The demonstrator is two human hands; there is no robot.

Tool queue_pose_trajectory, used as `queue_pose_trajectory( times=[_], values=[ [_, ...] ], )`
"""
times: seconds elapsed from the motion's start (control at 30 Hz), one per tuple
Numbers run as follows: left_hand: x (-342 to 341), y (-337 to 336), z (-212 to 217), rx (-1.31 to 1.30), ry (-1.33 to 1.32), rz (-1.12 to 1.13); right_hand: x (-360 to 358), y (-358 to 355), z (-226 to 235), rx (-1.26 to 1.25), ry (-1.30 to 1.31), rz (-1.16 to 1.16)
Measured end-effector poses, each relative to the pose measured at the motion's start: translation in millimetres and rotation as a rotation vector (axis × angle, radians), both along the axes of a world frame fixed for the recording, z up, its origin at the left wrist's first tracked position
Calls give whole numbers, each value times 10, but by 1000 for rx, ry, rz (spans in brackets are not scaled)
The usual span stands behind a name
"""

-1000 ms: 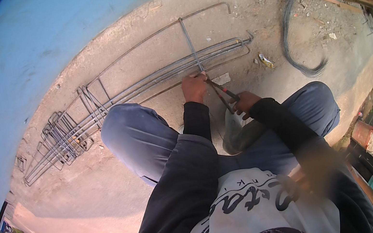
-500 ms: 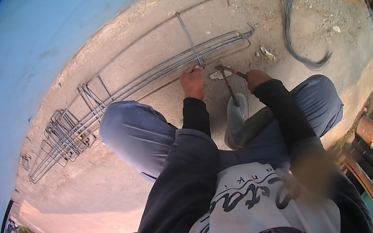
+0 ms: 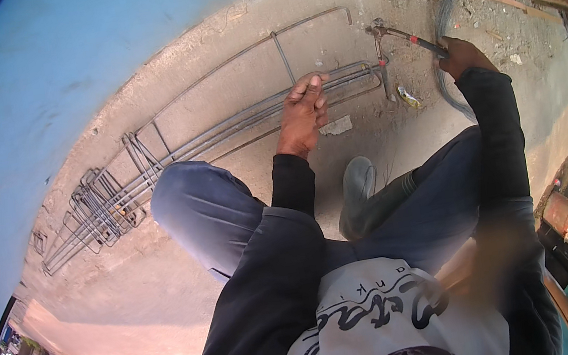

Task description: The person assembles a rebar cage by arranging metal bars and tying them together with wire. They use pliers to twist the wire and secure the structure.

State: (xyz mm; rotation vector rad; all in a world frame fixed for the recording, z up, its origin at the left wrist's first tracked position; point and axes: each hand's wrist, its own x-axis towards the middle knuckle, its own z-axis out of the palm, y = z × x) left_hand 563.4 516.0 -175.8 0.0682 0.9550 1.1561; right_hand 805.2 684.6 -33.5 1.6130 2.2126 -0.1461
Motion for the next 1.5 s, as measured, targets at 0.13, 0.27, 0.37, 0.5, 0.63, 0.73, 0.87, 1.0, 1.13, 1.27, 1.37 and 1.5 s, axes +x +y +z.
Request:
queue_pose_trajectory(
  times=[0.13, 0.27, 0.37, 0.5, 0.63, 0.73, 0.87, 1.0, 1.13, 1.27, 1.37, 1.5],
  values=[
    [-85, 98, 289, 106, -225, 124, -422, 87, 45, -120, 518, -118],
    [-37, 218, 467, 213, -459, 235, -1280, -541, -243, -669, 977, -278],
    [-115, 227, 530, 208, -498, 359, -1639, -628, -178, -849, 1137, -493],
    [-344, 152, 545, 215, -445, 478, -2010, -572, -332, -732, 1223, -264],
    [-473, -56, 539, 229, -314, 435, -2519, -357, -341, -976, 1703, -407],
    [-526, -173, 576, 253, -176, 397, -2813, -279, -336, -1145, 1736, -314],
    [-1416, -135, 862, 126, 307, 104, -3328, -357, -311, -1041, 1807, -295],
    [-3478, -453, 1985, -86, 1833, -707, -3948, -509, -515, -740, 1521, -31],
    [-3570, -677, 3415, -109, 1752, 22, -4290, -594, -881, -380, 1374, 8],
    [-3329, -1392, 3664, -291, 1809, 30, -4320, -800, -243, -356, 1588, 92],
    [-3137, -1801, 3673, -514, 1784, -238, -4373, -474, 252, -147, 1550, 352],
    [-3179, -2234, 3098, -505, 1656, -280, -4407, 57, 661, 130, 1460, 593]
  ],
)
